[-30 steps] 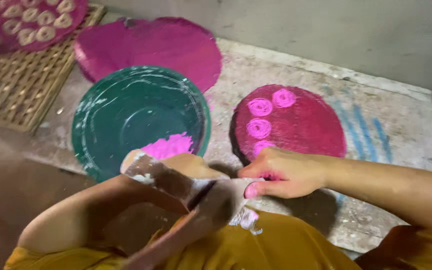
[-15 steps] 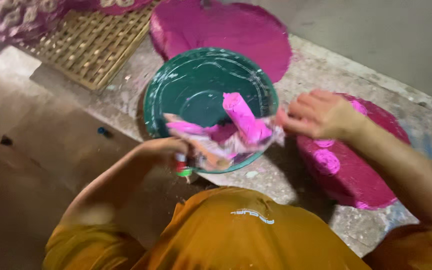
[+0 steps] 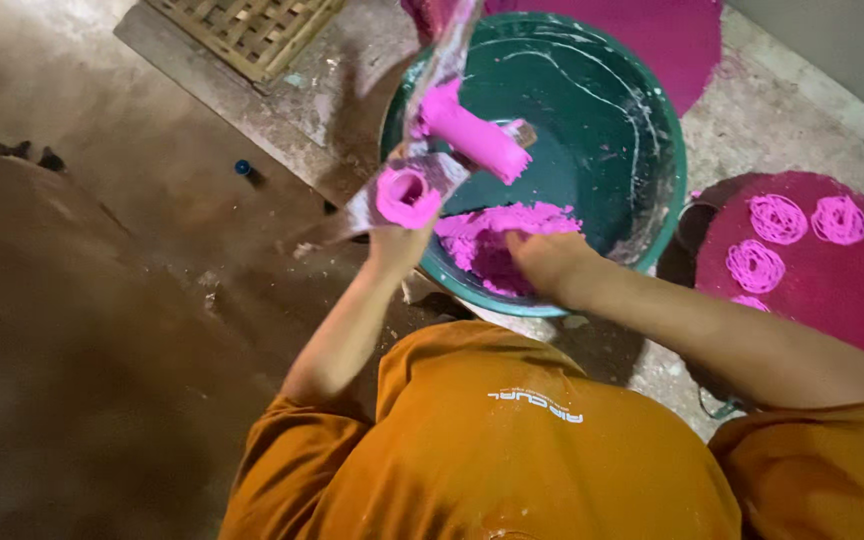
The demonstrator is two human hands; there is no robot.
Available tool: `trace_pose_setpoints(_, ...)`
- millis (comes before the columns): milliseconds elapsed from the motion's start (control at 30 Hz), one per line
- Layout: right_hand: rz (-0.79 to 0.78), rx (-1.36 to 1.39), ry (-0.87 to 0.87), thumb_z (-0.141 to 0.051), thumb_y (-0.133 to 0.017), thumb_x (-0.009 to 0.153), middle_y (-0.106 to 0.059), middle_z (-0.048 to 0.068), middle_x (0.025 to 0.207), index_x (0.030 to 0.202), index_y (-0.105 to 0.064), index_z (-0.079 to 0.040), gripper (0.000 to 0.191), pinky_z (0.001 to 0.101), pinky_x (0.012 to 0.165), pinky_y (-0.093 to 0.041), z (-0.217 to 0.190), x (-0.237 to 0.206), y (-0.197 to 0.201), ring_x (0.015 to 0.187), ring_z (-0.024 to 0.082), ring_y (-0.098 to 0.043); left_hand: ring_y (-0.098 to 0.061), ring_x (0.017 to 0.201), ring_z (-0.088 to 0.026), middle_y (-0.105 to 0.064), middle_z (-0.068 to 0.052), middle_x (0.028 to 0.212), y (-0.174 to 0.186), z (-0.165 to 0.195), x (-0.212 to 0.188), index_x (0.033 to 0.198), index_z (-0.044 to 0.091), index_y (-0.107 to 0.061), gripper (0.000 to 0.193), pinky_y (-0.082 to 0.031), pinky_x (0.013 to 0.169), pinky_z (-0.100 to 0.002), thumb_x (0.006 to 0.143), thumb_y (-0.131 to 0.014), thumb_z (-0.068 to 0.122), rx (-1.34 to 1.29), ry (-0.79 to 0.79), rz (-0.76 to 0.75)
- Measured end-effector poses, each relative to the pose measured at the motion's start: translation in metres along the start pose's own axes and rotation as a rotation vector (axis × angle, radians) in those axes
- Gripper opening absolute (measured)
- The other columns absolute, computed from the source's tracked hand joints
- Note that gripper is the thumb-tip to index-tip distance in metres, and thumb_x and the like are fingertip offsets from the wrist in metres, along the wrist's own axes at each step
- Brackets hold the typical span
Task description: The person pipes bright pink batter in spiral nests onto round pink trays using a handheld extruder press, refilling the tool from a green basin of batter. They stack the filled trays, place them into a steamer pot on a stove, and continue piping more batter nests onto additional trays.
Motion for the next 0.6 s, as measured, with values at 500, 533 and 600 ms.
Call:
trace_pose_setpoints(500, 0.062, -0.128, 0.139, -0.019, -0.060, 0.091, -0.072, 0.014, 0.085, 0.099, -0.074, -0.012, 0.018, 0.0466, 0.069, -0.058, 0.007, 0.056, 0.016, 0.081, 0.035, -0.073, -0.065, 0.085, -0.016, -0.066, -0.008, 0.100, -0.004, 0.025, 0.004, 0.140, 0.002, -0.051, 0.059, -0.054, 0.076, -0.030, 0.086, -0.075, 0.005, -0.048, 0.048, 0.044)
trace_pose_setpoints(533, 0.013, -0.128, 0.130, -0.022, -0.060, 0.094, -0.072, 0.014, 0.085, 0.100, -0.075, -0.014, 0.018, 0.0477, 0.068, -0.058, 0.008, 0.047, 0.015, 0.080, 0.035, -0.072, -0.065, 0.086, -0.015, -0.067, -0.008, 0.102, -0.004, 0.025, 0.003, 0.141, 0.002, -0.051, 0.060, -0.055, 0.077, -0.029, 0.086, -0.075, 0.005, -0.047, 0.042, 0.044)
trace_pose_setpoints(600, 0.014, -0.009, 0.145, -0.029, -0.061, 0.090, -0.071, 0.017, 0.079, 0.118, -0.073, -0.019, 0.032, 0.0505, 0.066, -0.056, 0.011, 0.022, 0.017, 0.075, 0.038, -0.070, -0.066, 0.087, -0.014, -0.068, -0.008, 0.105, -0.003, 0.025, 0.003, 0.141, 0.002, -0.051, 0.060, -0.055, 0.077, -0.028, 0.086, -0.075, 0.004, -0.053, 0.019, 0.047)
Point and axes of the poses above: each hand's wrist, its own x-axis towards the middle knuckle, its own y-axis out of the back of the hand, z = x × y, the point moved 1 cm from there along x, towards the middle knuckle
